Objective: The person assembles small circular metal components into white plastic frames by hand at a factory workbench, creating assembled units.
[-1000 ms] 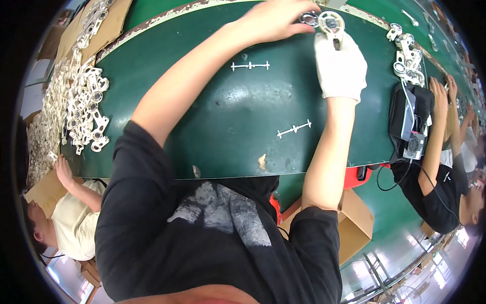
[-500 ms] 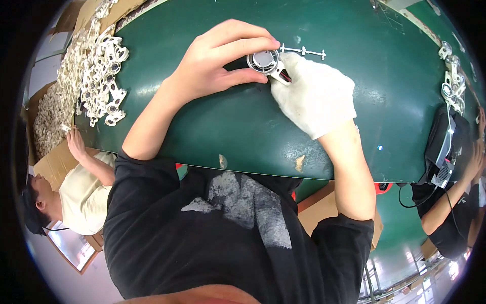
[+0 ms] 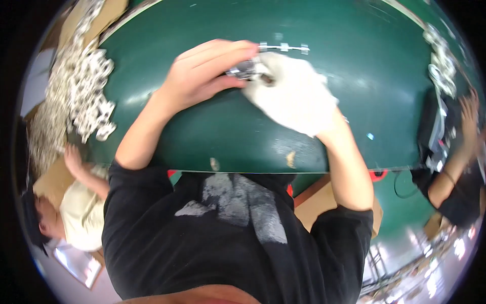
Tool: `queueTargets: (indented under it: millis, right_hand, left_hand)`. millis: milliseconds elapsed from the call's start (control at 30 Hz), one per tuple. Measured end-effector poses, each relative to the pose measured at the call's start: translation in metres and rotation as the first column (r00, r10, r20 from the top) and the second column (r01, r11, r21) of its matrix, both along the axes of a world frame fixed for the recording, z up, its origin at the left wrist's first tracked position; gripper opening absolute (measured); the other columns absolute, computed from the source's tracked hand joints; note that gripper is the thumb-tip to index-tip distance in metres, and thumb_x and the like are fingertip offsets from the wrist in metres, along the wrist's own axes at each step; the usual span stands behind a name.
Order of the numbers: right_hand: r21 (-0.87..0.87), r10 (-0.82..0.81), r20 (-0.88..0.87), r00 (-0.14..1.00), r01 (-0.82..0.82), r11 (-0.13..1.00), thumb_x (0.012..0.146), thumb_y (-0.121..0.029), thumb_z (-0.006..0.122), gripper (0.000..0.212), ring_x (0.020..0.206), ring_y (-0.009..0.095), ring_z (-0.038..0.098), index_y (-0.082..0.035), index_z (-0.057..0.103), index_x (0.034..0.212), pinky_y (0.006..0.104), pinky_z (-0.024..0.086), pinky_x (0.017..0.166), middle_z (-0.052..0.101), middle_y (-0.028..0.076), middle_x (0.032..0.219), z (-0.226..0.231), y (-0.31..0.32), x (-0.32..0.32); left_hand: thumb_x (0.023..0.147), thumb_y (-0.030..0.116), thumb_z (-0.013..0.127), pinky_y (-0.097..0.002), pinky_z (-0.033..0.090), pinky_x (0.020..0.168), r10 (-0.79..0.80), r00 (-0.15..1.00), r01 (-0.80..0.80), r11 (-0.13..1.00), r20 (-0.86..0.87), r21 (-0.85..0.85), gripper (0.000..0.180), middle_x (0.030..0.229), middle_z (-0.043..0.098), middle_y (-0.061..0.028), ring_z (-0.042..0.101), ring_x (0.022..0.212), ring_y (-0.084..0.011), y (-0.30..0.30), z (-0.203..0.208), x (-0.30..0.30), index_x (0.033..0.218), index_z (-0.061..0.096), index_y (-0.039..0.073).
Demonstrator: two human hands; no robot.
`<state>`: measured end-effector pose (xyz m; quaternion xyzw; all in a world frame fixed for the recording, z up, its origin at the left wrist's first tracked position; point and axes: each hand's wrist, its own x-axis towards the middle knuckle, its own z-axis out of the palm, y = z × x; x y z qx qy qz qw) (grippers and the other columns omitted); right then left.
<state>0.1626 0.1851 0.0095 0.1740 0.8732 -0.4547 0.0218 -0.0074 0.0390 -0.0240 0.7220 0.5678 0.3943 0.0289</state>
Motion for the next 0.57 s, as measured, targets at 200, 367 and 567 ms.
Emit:
queueTargets:
  millis: [200, 367, 567]
  right_hand:
    - [-0.023, 0.302, -0.251, 0.920, -0.317, 0.948, 0.102, -0.042, 0.047, 0.036, 0.092, 0.035, 0.071, -0.018, 0.072, 0.108, 0.0447, 0.056, 0.081, 0.073, 0.013, 0.106, -0.035, 0.000, -0.005]
    - [0.092, 0.120, -0.165, 0.979, -0.106, 0.990, 0.098, -0.056, 0.051, 0.040, 0.078, 0.041, 0.070, -0.019, 0.067, 0.101, 0.0513, 0.055, 0.069, 0.073, 0.013, 0.085, -0.021, -0.010, 0.000]
    - [0.231, -0.011, -0.178, 0.984, 0.053, 0.971, 0.097, -0.056, 0.057, 0.046, 0.074, 0.041, 0.072, -0.012, 0.072, 0.095, 0.0543, 0.055, 0.070, 0.071, 0.016, 0.076, -0.027, -0.024, -0.002]
  left_hand:
    - [0.086, 0.011, 0.078, -0.0417, 0.055, 0.096, -0.060, 0.998, 0.060, 0.998, -0.020, 0.031, 0.049, 0.128, 0.069, -0.0215, 0.068, 0.110, -0.0387, -0.012, -0.005, 0.004, 0.130, 0.064, -0.004]
    - [0.100, 0.041, 0.068, -0.0398, 0.044, 0.110, 0.140, 0.692, 0.013, 0.978, 0.708, -0.206, 0.061, 0.139, 0.061, -0.0242, 0.060, 0.126, -0.0284, -0.015, -0.021, 0.021, 0.137, 0.056, -0.006]
    - [0.102, 0.029, 0.067, -0.0377, 0.045, 0.109, 0.114, 0.707, 0.067, 0.972, 0.698, -0.227, 0.038, 0.136, 0.064, -0.0224, 0.062, 0.123, -0.0273, -0.013, -0.028, 0.005, 0.124, 0.065, -0.002]
